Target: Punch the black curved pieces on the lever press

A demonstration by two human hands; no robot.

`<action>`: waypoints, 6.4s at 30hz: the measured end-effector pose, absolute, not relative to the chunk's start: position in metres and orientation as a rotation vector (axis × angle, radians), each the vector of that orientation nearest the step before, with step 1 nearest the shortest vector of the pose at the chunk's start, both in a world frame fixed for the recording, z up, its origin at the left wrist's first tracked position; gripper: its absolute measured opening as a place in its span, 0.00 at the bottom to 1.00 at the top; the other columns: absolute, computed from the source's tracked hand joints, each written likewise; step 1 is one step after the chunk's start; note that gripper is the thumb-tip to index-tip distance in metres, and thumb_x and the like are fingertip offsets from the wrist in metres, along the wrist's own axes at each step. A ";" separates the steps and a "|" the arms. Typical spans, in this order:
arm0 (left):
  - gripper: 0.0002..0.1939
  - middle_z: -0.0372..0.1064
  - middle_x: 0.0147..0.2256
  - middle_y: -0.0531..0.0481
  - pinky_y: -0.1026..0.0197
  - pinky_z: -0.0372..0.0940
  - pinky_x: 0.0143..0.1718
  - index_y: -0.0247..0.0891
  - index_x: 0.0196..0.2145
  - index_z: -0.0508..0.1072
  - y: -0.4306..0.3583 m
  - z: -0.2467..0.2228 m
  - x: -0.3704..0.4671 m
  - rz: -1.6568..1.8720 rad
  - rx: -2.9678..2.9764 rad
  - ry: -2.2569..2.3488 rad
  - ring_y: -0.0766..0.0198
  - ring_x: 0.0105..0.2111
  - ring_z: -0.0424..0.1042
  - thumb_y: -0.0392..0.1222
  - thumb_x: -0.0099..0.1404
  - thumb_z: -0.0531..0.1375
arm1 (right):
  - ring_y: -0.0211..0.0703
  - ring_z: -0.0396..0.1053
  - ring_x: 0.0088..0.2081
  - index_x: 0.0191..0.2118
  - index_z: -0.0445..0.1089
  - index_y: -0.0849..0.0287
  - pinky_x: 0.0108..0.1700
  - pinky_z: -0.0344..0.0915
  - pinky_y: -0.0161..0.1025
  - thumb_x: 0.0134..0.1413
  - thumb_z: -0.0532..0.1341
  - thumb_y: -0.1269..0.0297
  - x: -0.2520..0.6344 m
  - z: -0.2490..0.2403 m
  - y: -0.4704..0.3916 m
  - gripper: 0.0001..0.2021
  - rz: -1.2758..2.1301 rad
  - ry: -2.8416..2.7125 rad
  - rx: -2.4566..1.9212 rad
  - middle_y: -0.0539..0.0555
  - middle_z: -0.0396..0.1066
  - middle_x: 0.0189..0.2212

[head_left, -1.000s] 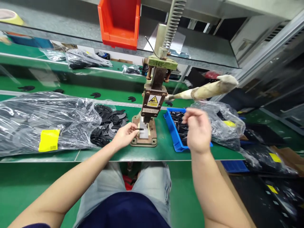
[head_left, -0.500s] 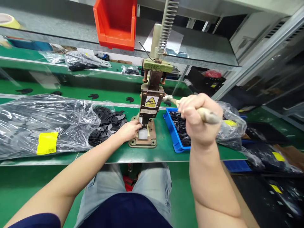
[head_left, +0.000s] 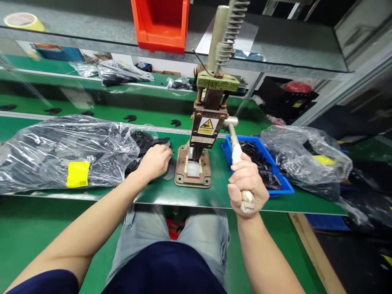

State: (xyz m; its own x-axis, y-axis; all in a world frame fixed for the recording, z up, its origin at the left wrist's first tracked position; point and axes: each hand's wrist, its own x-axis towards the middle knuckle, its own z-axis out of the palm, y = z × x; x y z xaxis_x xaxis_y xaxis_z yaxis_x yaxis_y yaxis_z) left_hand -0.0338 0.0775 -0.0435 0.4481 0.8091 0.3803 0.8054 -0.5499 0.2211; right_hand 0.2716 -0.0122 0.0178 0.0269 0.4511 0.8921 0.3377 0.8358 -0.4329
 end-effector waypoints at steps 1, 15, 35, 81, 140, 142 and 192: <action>0.12 0.75 0.50 0.37 0.42 0.67 0.52 0.39 0.47 0.80 0.068 -0.043 -0.040 0.678 2.673 1.529 0.45 0.49 0.72 0.38 0.73 0.57 | 0.49 0.75 0.40 0.27 0.68 0.49 0.66 0.65 0.70 0.56 0.66 0.62 0.271 0.018 -0.012 0.09 0.092 -1.566 -0.655 0.47 0.70 0.24; 0.14 0.72 0.60 0.36 0.44 0.66 0.51 0.38 0.46 0.76 -0.036 -0.095 -0.049 0.462 2.709 1.369 0.45 0.53 0.73 0.49 0.77 0.56 | 0.47 0.74 0.37 0.25 0.67 0.49 0.64 0.67 0.69 0.55 0.67 0.59 0.266 0.015 -0.007 0.11 0.061 -1.502 -0.632 0.47 0.69 0.23; 0.09 0.74 0.51 0.39 0.48 0.69 0.50 0.39 0.43 0.73 -0.048 -0.093 -0.054 0.469 2.649 1.133 0.50 0.47 0.74 0.47 0.76 0.60 | 0.48 0.73 0.38 0.26 0.68 0.49 0.63 0.67 0.72 0.56 0.66 0.61 0.266 0.016 -0.010 0.09 0.067 -1.504 -0.652 0.47 0.69 0.24; 0.16 0.71 0.18 0.55 0.69 0.66 0.19 0.39 0.34 0.66 0.117 -0.059 0.049 0.658 1.265 1.346 0.65 0.18 0.75 0.46 0.68 0.69 | 0.45 0.74 0.40 0.29 0.68 0.51 0.65 0.66 0.69 0.56 0.67 0.66 0.270 0.013 -0.008 0.08 0.076 -1.541 -0.566 0.46 0.71 0.27; 0.28 0.73 0.57 0.32 0.41 0.69 0.55 0.35 0.60 0.73 -0.050 -0.092 -0.048 0.480 2.765 1.321 0.42 0.54 0.74 0.58 0.72 0.61 | 0.48 0.73 0.37 0.26 0.68 0.53 0.61 0.69 0.68 0.55 0.67 0.65 0.266 0.016 -0.004 0.09 0.028 -1.502 -0.561 0.48 0.70 0.25; 0.22 0.76 0.54 0.35 0.43 0.71 0.52 0.37 0.58 0.75 -0.056 -0.094 -0.049 0.453 2.789 1.245 0.45 0.50 0.76 0.53 0.73 0.62 | 0.48 0.73 0.37 0.26 0.68 0.53 0.61 0.69 0.68 0.55 0.67 0.65 0.266 0.016 -0.004 0.10 0.025 -1.498 -0.563 0.48 0.70 0.25; 0.16 0.74 0.21 0.51 0.70 0.69 0.22 0.36 0.32 0.70 0.135 -0.050 0.023 0.408 1.150 1.289 0.68 0.19 0.73 0.46 0.66 0.71 | 0.45 0.72 0.35 0.25 0.67 0.54 0.60 0.69 0.68 0.58 0.67 0.63 0.262 0.016 -0.004 0.12 0.011 -1.471 -0.565 0.47 0.70 0.24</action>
